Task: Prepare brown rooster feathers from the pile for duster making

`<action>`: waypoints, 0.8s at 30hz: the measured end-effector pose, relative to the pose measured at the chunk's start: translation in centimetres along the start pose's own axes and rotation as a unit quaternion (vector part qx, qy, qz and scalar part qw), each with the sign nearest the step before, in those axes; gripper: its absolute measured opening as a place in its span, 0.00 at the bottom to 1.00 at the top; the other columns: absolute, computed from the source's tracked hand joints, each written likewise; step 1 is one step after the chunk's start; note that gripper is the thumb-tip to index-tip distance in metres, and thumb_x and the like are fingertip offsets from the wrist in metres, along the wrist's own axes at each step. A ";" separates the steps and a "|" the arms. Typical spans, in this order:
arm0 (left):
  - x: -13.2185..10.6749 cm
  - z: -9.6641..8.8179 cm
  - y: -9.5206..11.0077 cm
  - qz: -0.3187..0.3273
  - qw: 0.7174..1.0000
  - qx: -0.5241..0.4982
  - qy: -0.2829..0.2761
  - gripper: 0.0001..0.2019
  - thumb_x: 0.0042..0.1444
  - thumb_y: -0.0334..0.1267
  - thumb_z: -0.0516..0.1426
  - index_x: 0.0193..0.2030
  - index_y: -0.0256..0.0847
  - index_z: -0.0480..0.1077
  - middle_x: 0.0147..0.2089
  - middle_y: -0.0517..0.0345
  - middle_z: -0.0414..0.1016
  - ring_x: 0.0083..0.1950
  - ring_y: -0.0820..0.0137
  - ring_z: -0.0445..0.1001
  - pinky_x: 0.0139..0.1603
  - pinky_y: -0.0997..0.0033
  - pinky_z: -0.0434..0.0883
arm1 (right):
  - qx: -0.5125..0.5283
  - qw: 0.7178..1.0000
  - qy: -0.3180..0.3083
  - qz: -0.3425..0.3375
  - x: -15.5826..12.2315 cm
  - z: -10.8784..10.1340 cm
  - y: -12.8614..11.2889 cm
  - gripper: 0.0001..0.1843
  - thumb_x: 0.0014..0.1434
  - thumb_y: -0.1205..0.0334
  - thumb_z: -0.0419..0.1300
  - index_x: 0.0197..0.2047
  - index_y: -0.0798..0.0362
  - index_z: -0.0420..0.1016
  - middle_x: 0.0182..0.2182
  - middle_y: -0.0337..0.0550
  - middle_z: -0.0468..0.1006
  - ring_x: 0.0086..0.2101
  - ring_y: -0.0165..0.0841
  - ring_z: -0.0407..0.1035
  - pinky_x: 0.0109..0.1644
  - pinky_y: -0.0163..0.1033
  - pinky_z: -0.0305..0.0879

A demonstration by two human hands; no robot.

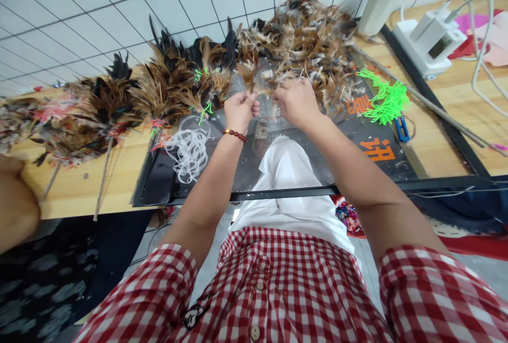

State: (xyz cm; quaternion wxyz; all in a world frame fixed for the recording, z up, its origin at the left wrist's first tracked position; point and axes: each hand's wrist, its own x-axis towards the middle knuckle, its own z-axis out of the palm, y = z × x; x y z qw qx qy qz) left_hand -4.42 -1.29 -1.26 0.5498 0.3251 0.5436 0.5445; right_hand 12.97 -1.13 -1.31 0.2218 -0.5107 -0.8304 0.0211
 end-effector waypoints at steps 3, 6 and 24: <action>-0.2 0.0 0.8 -0.007 1.000 -0.002 0.025 0.11 0.57 0.38 0.70 0.31 0.41 0.72 0.26 0.65 0.75 0.27 0.80 0.73 0.35 0.80 0.73 | -0.068 0.991 -0.088 -0.070 -0.1 -0.1 0.0 0.17 0.69 0.63 0.53 0.46 0.48 0.85 0.50 0.52 0.82 0.52 0.51 0.71 0.55 0.55 0.60; -0.5 -0.2 1.1 -0.023 0.999 -0.020 0.016 0.12 0.58 0.40 0.70 0.32 0.40 0.72 0.26 0.66 0.75 0.25 0.82 0.72 0.34 0.82 0.72 | -0.094 0.985 -0.119 -0.081 -0.1 -0.1 -0.3 0.16 0.67 0.65 0.54 0.44 0.50 0.85 0.51 0.54 0.82 0.52 0.51 0.72 0.52 0.52 0.61; -1.1 0.1 0.5 -0.010 0.997 0.036 -0.072 0.13 0.51 0.36 0.74 0.28 0.38 0.73 0.24 0.62 0.76 0.28 0.79 0.75 0.35 0.80 0.75 | 0.253 0.964 0.080 0.033 0.3 0.6 -0.2 0.11 0.59 0.61 0.64 0.45 0.49 0.82 0.39 0.46 0.85 0.44 0.44 0.79 0.54 0.50 0.71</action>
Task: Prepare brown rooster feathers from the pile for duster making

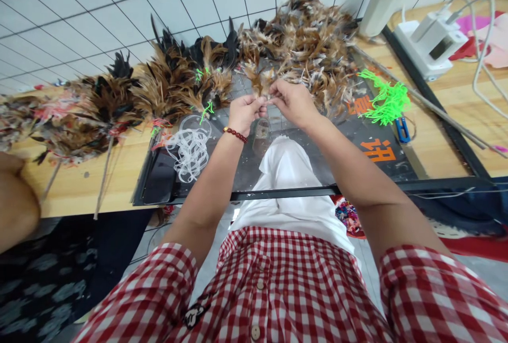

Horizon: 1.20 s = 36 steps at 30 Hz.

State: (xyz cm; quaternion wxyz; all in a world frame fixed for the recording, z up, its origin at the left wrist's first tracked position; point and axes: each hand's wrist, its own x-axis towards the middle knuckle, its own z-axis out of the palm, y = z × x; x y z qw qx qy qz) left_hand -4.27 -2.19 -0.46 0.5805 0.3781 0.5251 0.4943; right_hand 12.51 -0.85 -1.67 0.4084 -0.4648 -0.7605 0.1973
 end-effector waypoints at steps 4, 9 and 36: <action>0.5 -0.3 0.2 0.002 0.999 -0.028 0.035 0.13 0.54 0.36 0.72 0.28 0.38 0.72 0.25 0.63 0.76 0.28 0.81 0.74 0.35 0.82 0.74 | 0.061 0.998 -0.001 0.020 0.1 0.0 -0.1 0.11 0.59 0.58 0.66 0.46 0.47 0.82 0.37 0.43 0.84 0.44 0.44 0.79 0.55 0.52 0.72; 0.4 -0.3 0.6 -0.012 0.997 -0.054 0.062 0.12 0.55 0.36 0.71 0.30 0.39 0.72 0.26 0.64 0.75 0.30 0.80 0.76 0.39 0.79 0.74 | 0.036 0.998 0.045 0.038 0.3 0.2 1.4 0.10 0.59 0.59 0.66 0.44 0.47 0.83 0.36 0.44 0.83 0.43 0.44 0.78 0.54 0.54 0.72; -1.1 0.2 0.9 -0.085 0.995 0.045 -0.005 0.13 0.66 0.32 0.62 0.29 0.37 0.70 0.26 0.59 0.78 0.27 0.78 0.75 0.38 0.76 0.73 | -0.379 0.917 -0.118 -0.035 -0.1 -1.1 -2.3 0.19 0.71 0.66 0.47 0.51 0.53 0.80 0.47 0.54 0.80 0.49 0.45 0.73 0.51 0.48 0.61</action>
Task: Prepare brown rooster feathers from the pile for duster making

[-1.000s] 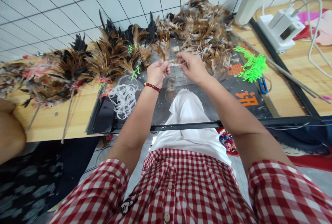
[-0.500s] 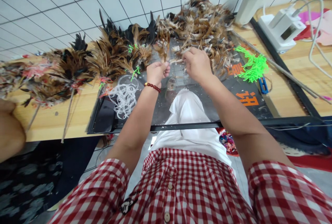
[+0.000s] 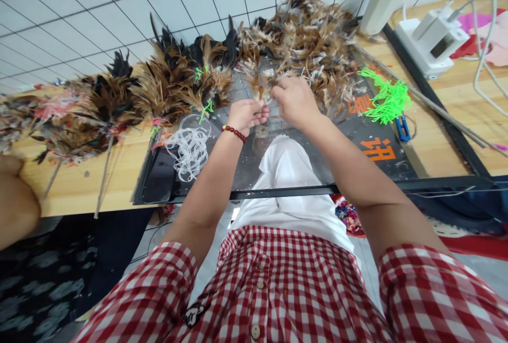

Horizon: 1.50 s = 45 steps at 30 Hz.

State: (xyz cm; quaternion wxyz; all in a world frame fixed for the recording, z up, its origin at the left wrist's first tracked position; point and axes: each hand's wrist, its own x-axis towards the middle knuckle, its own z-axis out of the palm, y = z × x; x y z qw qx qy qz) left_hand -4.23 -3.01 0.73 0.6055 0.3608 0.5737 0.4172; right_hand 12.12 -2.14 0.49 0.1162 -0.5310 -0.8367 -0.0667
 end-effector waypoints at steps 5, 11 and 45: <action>-0.2 0.0 -0.1 -0.013 0.999 0.009 -0.031 0.12 0.66 0.30 0.61 0.29 0.36 0.71 0.26 0.60 0.77 0.26 0.78 0.75 0.39 0.75 0.73 | -0.010 1.000 -0.002 -0.022 -0.1 0.1 -0.3 0.21 0.73 0.64 0.45 0.51 0.53 0.80 0.48 0.55 0.80 0.50 0.47 0.72 0.51 0.50 0.61; -0.2 -0.3 -0.1 -0.042 0.995 0.000 -0.089 0.10 0.66 0.32 0.62 0.32 0.35 0.73 0.27 0.58 0.79 0.28 0.78 0.77 0.43 0.75 0.75 | 0.030 0.999 0.009 -0.039 -0.1 0.7 -0.4 0.24 0.76 0.58 0.43 0.49 0.53 0.81 0.47 0.55 0.79 0.51 0.48 0.71 0.54 0.52 0.62; 2.8 -0.3 -1.2 0.098 0.982 -0.107 0.121 0.11 0.68 0.34 0.61 0.32 0.38 0.71 0.24 0.67 0.73 0.24 0.83 0.71 0.33 0.82 0.71 | 0.071 0.996 -0.009 0.057 4.6 1.0 0.7 0.17 0.67 0.59 0.56 0.47 0.53 0.86 0.49 0.58 0.84 0.48 0.52 0.75 0.48 0.52 0.64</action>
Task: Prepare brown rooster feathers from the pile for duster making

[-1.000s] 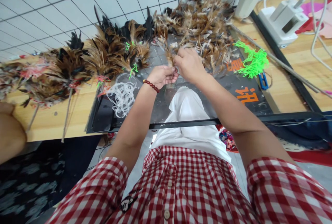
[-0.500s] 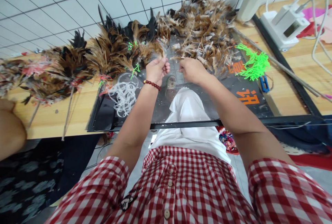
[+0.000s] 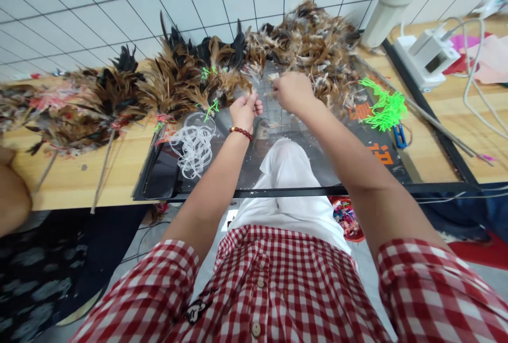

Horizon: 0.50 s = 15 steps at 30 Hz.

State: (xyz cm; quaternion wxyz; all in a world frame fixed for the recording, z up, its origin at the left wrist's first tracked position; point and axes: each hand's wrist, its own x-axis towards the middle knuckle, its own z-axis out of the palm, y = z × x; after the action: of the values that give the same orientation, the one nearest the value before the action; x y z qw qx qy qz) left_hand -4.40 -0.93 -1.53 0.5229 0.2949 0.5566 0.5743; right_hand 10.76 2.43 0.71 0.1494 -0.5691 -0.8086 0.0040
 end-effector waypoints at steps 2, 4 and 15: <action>-0.1 0.0 -0.2 0.009 1.000 0.004 -0.014 0.12 0.68 0.32 0.59 0.30 0.38 0.70 0.23 0.68 0.71 0.23 0.83 0.69 0.32 0.82 0.69 | -0.034 0.999 -0.011 0.005 1.3 0.9 -1.3 0.18 0.65 0.64 0.56 0.51 0.55 0.84 0.54 0.61 0.82 0.51 0.53 0.73 0.50 0.52 0.63; -0.3 -0.1 -0.2 0.011 1.000 0.005 -0.019 0.12 0.68 0.31 0.59 0.30 0.38 0.70 0.23 0.69 0.71 0.22 0.83 0.68 0.32 0.82 0.69 | -0.057 0.998 -0.021 0.003 1.8 1.1 -1.9 0.18 0.64 0.66 0.55 0.50 0.56 0.84 0.55 0.62 0.81 0.53 0.54 0.72 0.50 0.51 0.62; -0.5 0.3 -0.6 0.003 0.998 0.031 -0.056 0.11 0.63 0.33 0.65 0.29 0.38 0.73 0.32 0.60 0.81 0.28 0.80 0.76 0.35 0.80 0.72 | -0.059 0.996 0.033 -0.061 -4.5 -1.2 -0.1 0.18 0.65 0.64 0.50 0.47 0.50 0.81 0.42 0.56 0.84 0.48 0.53 0.71 0.54 0.58 0.58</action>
State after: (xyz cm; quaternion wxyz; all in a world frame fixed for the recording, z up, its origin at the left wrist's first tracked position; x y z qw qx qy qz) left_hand -3.78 -1.35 -1.91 0.5417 0.3445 0.5432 0.5411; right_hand 12.35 -1.95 0.85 0.1417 -0.5265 -0.8352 -0.0713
